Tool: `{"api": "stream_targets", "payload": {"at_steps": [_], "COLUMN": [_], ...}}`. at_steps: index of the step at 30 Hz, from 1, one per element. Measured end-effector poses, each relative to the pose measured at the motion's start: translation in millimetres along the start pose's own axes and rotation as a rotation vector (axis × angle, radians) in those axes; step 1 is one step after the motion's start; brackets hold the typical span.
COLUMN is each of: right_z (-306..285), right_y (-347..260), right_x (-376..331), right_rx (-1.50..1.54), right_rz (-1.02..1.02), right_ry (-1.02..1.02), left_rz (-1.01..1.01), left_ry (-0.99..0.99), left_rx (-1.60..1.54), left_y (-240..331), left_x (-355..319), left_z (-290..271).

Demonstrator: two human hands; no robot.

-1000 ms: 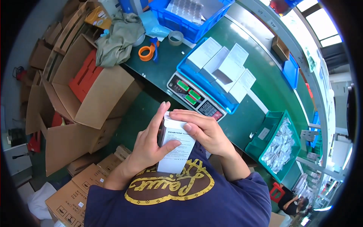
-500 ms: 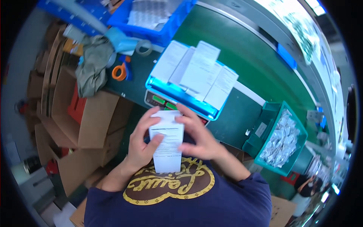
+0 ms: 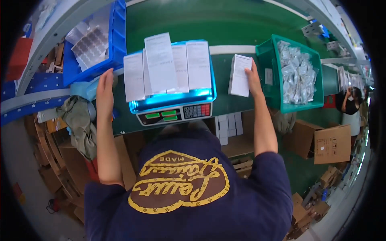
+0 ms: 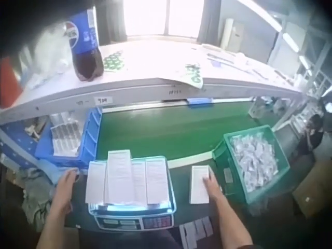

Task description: Packaging individual white product boxes with items and then placing them into larger cardboard shipping cartons in a factory.

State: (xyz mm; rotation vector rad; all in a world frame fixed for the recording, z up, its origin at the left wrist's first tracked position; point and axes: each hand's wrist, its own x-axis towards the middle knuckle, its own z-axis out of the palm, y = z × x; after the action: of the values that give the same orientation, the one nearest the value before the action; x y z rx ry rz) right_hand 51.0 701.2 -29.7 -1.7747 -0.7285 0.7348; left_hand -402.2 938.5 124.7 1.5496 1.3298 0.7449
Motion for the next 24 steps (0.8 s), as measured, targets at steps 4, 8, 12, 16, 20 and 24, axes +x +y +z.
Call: {"api": "stream_targets", "payload": {"at_steps": [4,8,12,16,20,24], "right_z": [0,108,238,233,189,155], "right_y": [37,-129,-189,-249,-180,-124], "right_x": [-11,-38,-76,-123,-76,-42], "right_rx": [-0.833,-0.25,-0.231,0.161,-0.562,-0.535], "right_rz": [-0.049,-0.17,-0.39,-0.448,-0.43,0.081], "right_ry": [0.294,0.198,-0.024,-0.289,0.24,-0.112], "left_rz": [0.024,0.379,0.52,0.104,-0.015,-0.108], "left_ry": [-0.063,-0.249,-0.013,-0.186,-0.11,-0.228], "left_rx": [0.16,0.875,0.515,-0.574,-0.428,-0.278], "left_y": [-21,-20,-23,-14,-30,-88], "left_x": [35,47,28,-43,-16,45], "left_z": [-1,31,95,28,-59,-50]}}
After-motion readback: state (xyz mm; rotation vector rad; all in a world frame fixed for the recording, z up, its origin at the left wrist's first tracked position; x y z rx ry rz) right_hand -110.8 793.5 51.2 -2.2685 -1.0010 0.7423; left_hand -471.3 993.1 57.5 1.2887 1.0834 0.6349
